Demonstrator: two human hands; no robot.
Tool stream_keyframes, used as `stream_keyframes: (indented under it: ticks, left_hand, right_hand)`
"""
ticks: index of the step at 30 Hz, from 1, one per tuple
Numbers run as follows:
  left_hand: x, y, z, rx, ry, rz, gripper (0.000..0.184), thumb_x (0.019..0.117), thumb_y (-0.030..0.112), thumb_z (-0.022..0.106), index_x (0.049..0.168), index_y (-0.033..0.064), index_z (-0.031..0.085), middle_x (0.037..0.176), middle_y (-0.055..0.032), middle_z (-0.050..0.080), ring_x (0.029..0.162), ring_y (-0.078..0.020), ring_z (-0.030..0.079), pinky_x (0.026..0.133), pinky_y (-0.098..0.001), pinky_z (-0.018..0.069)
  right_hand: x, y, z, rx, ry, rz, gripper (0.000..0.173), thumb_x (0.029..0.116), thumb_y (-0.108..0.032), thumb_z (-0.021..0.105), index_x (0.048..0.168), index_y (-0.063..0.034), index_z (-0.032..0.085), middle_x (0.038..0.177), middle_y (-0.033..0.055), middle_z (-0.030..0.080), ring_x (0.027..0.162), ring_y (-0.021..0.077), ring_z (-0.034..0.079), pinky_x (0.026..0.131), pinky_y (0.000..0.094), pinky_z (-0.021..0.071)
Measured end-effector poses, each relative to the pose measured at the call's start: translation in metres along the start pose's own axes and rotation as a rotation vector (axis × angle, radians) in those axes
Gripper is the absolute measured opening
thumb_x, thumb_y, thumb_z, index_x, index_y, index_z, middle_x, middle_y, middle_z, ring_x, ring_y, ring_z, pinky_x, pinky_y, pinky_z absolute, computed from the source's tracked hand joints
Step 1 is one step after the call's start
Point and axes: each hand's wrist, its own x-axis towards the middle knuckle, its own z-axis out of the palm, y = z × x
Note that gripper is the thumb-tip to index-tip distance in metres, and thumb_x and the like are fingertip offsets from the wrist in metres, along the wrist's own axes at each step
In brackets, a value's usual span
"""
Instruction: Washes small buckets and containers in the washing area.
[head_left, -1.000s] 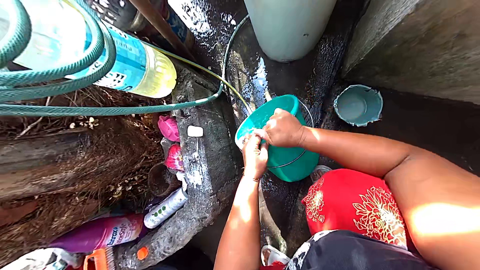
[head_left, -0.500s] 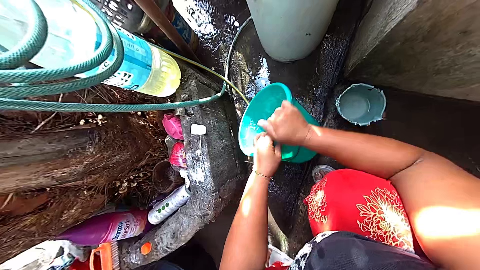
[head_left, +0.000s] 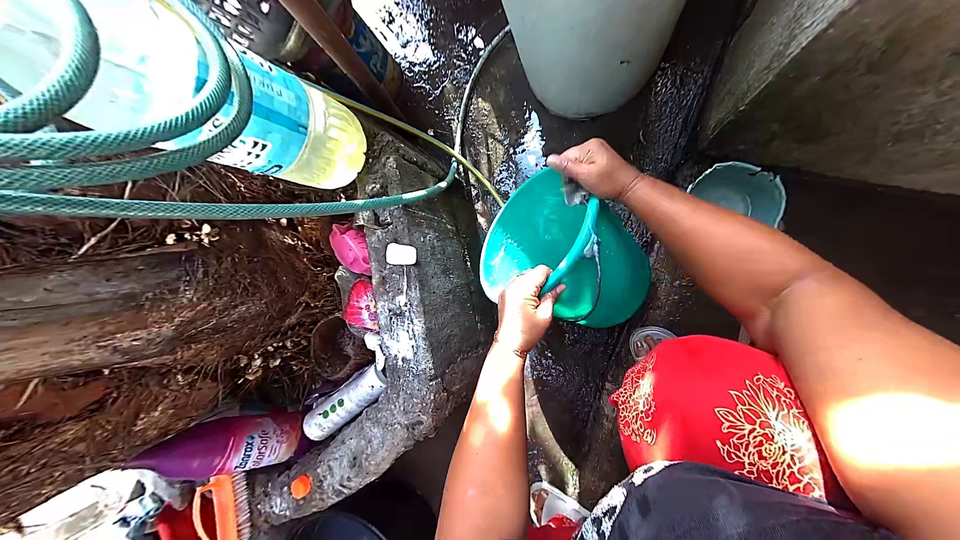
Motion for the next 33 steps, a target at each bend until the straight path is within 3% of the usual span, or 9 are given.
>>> stream_keyframes:
  ticks: [4,7,10,15,18,23,26,31,33]
  left_hand:
    - [0.001,-0.005,-0.012,-0.042,-0.036,-0.043,0.018,0.0975,0.017,0.067,0.093,0.0009,0.072,0.084,-0.0078,0.070,0.083,-0.0142,0.067,0.084,-0.0386,0.0544]
    - [-0.003,-0.008,-0.016,-0.096,-0.034,-0.093,0.015,0.0971,0.015,0.068,0.092,0.0012,0.071,0.083,-0.0053,0.070,0.082,-0.0097,0.066,0.083,-0.0333,0.0539]
    - [0.001,-0.004,-0.014,-0.128,-0.048,-0.136,0.014,0.0969,0.014,0.069,0.093,0.0007,0.070,0.082,-0.0052,0.069,0.080,-0.0086,0.067,0.080,-0.0308,0.0559]
    - [-0.009,-0.006,-0.020,-0.206,-0.061,-0.130,0.015,0.0952,0.010,0.068,0.101,-0.0033,0.072,0.094,-0.0072,0.073,0.089,-0.0050,0.068,0.088,-0.0254,0.0557]
    - [-0.014,-0.012,-0.019,-0.231,-0.052,-0.076,0.012,0.0940,0.007,0.069,0.097,-0.0042,0.071,0.091,-0.0067,0.072,0.087,-0.0037,0.067,0.086,-0.0235,0.0552]
    - [-0.014,0.004,-0.024,-0.098,-0.217,-0.059,0.023,0.0943,0.019,0.072,0.103,-0.0025,0.072,0.097,-0.0106,0.073,0.096,-0.0146,0.068,0.095,-0.0373,0.0513]
    - [-0.010,0.025,-0.006,-0.164,-0.250,-0.158,0.057,0.0878,0.032,0.080,0.124,-0.0087,0.063,0.107,-0.0159,0.073,0.101,-0.0166,0.070,0.096,-0.0364,0.0562]
    - [-0.001,0.023,0.047,-0.336,-0.055,-0.400,0.021,0.0894,0.007,0.074,0.104,-0.0066,0.069,0.090,-0.0097,0.074,0.082,-0.0091,0.071,0.081,-0.0300,0.0600]
    - [-0.009,0.011,0.061,-0.427,0.015,-0.366,0.022,0.0877,0.000,0.073,0.107,-0.0090,0.068,0.096,-0.0106,0.074,0.091,-0.0072,0.070,0.088,-0.0275,0.0585]
  right_hand:
    - [-0.004,0.002,0.004,0.360,0.060,-0.009,0.034,0.1045,-0.018,0.053,0.077,-0.0038,0.068,0.071,-0.0034,0.064,0.068,0.0019,0.061,0.071,0.0265,0.0537]
    - [-0.005,0.007,0.000,0.676,0.084,0.071,0.051,0.1101,-0.025,0.035,0.073,-0.0068,0.065,0.068,0.0010,0.070,0.077,0.0162,0.073,0.104,0.0497,0.0542]
    - [-0.024,-0.018,0.030,0.184,0.087,-0.184,0.043,0.1048,-0.020,0.052,0.071,0.0018,0.068,0.070,0.0071,0.069,0.080,0.0175,0.071,0.107,0.0450,0.0500]
    - [-0.045,-0.043,0.072,-0.333,0.028,-0.603,0.050,0.1003,-0.040,0.052,0.061,-0.0104,0.056,0.057,0.0055,0.056,0.059,0.0230,0.059,0.066,0.0444,0.0454]
    - [-0.020,-0.019,0.046,-0.135,-0.055,-0.338,0.054,0.1070,-0.028,0.047,0.064,0.0009,0.062,0.062,0.0124,0.061,0.072,0.0262,0.065,0.084,0.0450,0.0496]
    - [-0.002,-0.010,0.018,0.111,0.096,0.051,0.055,0.1068,-0.027,0.046,0.054,-0.0141,0.040,0.049,-0.0069,0.038,0.046,0.0043,0.040,0.049,0.0290,0.0341]
    - [-0.011,-0.040,0.035,-0.042,0.056,-0.282,0.058,0.1073,-0.029,0.046,0.054,-0.0072,0.046,0.052,0.0029,0.045,0.057,0.0160,0.051,0.067,0.0379,0.0431]
    - [-0.040,-0.051,0.087,-0.245,0.034,-0.531,0.054,0.1064,-0.036,0.050,0.062,-0.0057,0.058,0.064,0.0098,0.058,0.071,0.0274,0.062,0.075,0.0449,0.0495]
    - [-0.058,-0.040,0.088,-0.316,-0.032,-0.467,0.047,0.1051,-0.040,0.053,0.076,-0.0051,0.065,0.092,0.0125,0.067,0.103,0.0306,0.066,0.102,0.0481,0.0493]
